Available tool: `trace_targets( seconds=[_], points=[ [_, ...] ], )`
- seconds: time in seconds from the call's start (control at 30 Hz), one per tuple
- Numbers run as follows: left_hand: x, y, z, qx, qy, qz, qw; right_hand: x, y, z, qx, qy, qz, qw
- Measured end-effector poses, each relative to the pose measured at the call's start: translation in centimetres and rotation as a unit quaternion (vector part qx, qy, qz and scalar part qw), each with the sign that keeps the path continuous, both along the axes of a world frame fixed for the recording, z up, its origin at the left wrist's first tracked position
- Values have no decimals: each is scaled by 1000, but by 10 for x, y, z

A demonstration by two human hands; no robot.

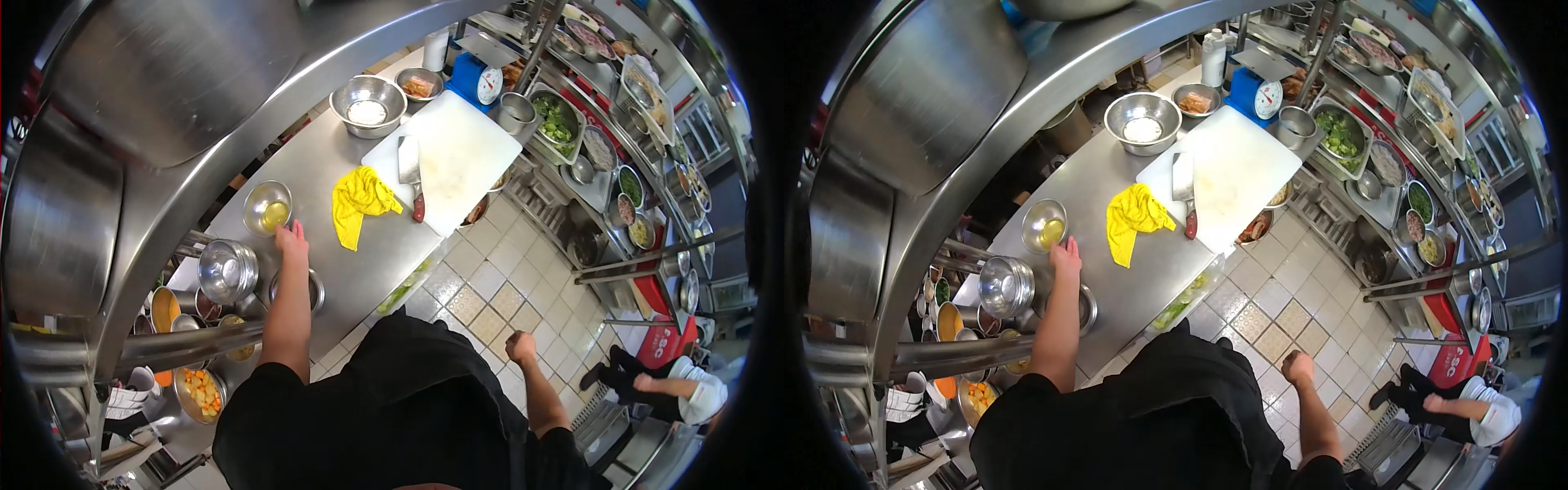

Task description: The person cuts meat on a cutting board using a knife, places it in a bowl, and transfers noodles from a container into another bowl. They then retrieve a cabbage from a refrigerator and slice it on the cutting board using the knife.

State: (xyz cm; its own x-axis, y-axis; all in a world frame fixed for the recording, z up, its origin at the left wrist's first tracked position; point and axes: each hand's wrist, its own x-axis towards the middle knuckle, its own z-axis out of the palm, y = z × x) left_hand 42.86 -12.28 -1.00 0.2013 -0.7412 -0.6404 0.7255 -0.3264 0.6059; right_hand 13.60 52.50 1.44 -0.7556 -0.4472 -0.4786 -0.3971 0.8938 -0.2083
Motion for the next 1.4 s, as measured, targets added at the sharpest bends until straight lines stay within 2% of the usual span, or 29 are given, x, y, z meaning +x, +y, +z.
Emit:
trace_targets(
  seconds=[0.1, 0.17, 0.2, 0.23, 0.3, 0.37, 0.4, 0.43, 0.47, 0.5, 0.53, 0.57, 0.6, 0.63, 0.67, 0.7, 0.77, 0.8, 0.87, 0.97, 1.1, 1.17, 1.23, 1.27, 1.33, 1.4],
  points=[
    [-34, 73, 69, 87, 68, -67, 992, 24, 10, -32, -18, 34, -159, 987],
    [-57, 106, 58, -6, -120, -273, 954, 45, 25, -67, -34, 3, -268, 963],
    [-63, 114, 51, -56, -212, -370, 903, 58, 39, -94, -49, -18, -314, 948],
    [-71, 109, 41, -139, -319, -409, 843, 70, 49, -102, -47, -31, -301, 952],
    [-97, 90, 20, -305, -499, -459, 668, 80, 63, -81, 21, -67, -279, 958],
    [-133, 74, 24, -410, -585, -401, 573, 90, 81, -68, 59, -106, -284, 951],
    [-146, 68, 28, -461, -620, -364, 520, 93, 93, -69, 80, -67, -276, 955],
    [-151, 63, 28, -429, -654, -415, 464, 92, 108, -73, 72, -124, -306, 941],
    [-156, 57, 26, -398, -684, -463, 400, 93, 111, -58, 82, -143, -335, 928],
    [-164, 57, 25, -367, -709, -507, 326, 96, 125, -66, 83, -138, -345, 925],
    [-168, 66, 37, -351, -717, -506, 326, 101, 145, -85, 72, -114, -339, 931],
    [-168, 75, 48, -336, -726, -504, 326, 106, 142, -68, 73, -109, -360, 924],
    [-168, 71, 40, -363, -724, -503, 302, 109, 129, -40, 56, -104, -390, 913],
    [-167, 59, 27, -391, -720, -500, 280, 117, 136, -50, 27, -75, -426, 901],
    [-162, 48, 10, -450, -671, -494, 321, 120, 130, -38, 43, -76, -435, 896],
    [-159, 44, -4, -457, -673, -435, 385, 126, 118, -14, 70, -60, -419, 903],
    [-152, 75, 45, -523, -626, -378, 438, 138, 119, -14, 43, -62, -438, 896],
    [-155, 88, 58, -569, -600, -364, 429, 146, 119, -14, 5, -41, -462, 886],
    [-163, 118, 73, -650, -532, -344, 419, 153, 130, -38, -1, -38, -461, 886],
    [-184, 182, 69, -538, -343, -631, 441, 157, 138, -63, 3, -72, -423, 903],
    [-190, 289, 61, -591, -293, -743, 114, 152, 154, -92, -39, -47, -413, 909],
    [-188, 356, 88, -629, -197, -750, -54, 153, 170, -93, -69, -52, -419, 904],
    [-187, 411, 105, -617, -164, -745, -193, 164, 196, -96, -100, -53, -431, 895],
    [-193, 431, 100, -612, -152, -737, -242, 171, 209, -99, -117, -55, -441, 888],
    [-204, 467, 82, -597, -136, -717, -333, 184, 250, -97, -83, -119, -367, 919],
    [-222, 500, 74, -611, -153, -673, -389, 208, 290, -98, -69, -104, -404, 906]
  ],
)
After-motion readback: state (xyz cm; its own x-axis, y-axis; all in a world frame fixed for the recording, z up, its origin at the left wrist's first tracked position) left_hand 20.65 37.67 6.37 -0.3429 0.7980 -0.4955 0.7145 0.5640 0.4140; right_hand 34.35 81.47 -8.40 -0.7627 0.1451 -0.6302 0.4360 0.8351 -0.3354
